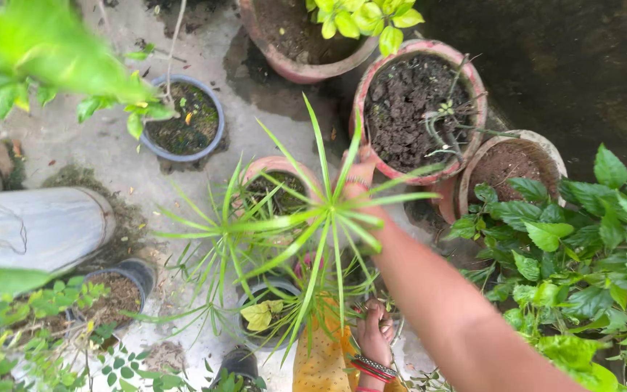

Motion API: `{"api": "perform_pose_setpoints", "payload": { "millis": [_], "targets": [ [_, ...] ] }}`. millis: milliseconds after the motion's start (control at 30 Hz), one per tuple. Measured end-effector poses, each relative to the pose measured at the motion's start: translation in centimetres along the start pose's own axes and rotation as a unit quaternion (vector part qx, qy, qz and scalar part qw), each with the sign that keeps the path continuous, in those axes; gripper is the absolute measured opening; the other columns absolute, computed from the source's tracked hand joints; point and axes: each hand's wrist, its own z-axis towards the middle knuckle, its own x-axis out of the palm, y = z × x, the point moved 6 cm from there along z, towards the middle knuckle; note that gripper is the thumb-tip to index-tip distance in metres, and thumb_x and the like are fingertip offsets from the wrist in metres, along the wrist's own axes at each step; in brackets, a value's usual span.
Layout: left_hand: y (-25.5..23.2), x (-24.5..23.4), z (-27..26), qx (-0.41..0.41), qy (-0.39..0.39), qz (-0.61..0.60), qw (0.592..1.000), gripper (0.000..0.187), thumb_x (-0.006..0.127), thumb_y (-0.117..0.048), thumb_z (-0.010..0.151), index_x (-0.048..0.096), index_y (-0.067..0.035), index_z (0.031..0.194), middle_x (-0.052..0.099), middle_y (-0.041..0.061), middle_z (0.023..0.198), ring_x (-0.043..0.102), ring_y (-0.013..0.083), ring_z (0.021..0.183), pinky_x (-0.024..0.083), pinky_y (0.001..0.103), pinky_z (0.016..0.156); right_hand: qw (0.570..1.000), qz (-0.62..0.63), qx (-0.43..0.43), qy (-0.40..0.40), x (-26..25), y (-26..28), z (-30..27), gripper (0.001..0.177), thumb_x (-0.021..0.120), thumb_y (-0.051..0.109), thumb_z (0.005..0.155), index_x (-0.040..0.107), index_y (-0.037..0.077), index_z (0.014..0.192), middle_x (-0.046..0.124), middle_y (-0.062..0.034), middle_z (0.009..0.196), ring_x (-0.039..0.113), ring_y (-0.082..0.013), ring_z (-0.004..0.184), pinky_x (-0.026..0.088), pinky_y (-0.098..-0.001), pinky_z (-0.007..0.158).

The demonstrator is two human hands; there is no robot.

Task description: The person trims leaves and stems from potted plants using a tool, then uses the tool and their hands to loosen soil in the pots and place the trimmings into a bucket.

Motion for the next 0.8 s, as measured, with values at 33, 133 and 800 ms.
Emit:
{"api": "perform_pose_setpoints", "payload": {
  "millis": [33,133,800],
  "targets": [
    [0.2,-0.1,-0.2,0.006,0.01,-0.002,1.0,0.031,0.057,-0.032,0.101,0.048,-0.012,0.079,0.042,-0.004,0.065,0.033,0.004,0.049,0.023,0.023,0.043,1.0,0.009,-0.004,0.004,1.0,-0.1,1.6,0.03,0.062,0.032,0.101,0.059,0.004,0.111,0.062,-0.0121,0.08,0.056,-0.0212,0.057,0.046,-0.0361,0.047],
    [0.4,-0.6,-1.0,0.005,0.02,0.003,1.0,0.027,0.058,-0.029,0.1,0.052,-0.01,0.082,0.045,-0.003,0.066,0.035,0.0047,0.05,0.025,0.024,0.045,1.0,0.02,-0.009,0.013,3.2,0.2,4.1,0.031,0.062,0.034,0.101,0.059,0.004,0.112,0.062,-0.0117,0.082,0.056,-0.021,0.06,0.047,-0.0364,0.05],
    [6.2,-3.4,-0.7,0.085,0.098,0.183,0.974,0.028,0.046,-0.017,0.106,0.07,-0.006,0.116,0.045,-0.005,0.081,0.042,0.0034,0.056,0.032,0.023,0.049,0.977,0.1,-0.176,-0.062,-0.3,-3.9,0.3,0.041,0.064,0.044,0.104,0.062,0.004,0.118,0.062,-0.0096,0.096,0.059,-0.0199,0.08,0.053,-0.0387,0.066]
  ]
}}
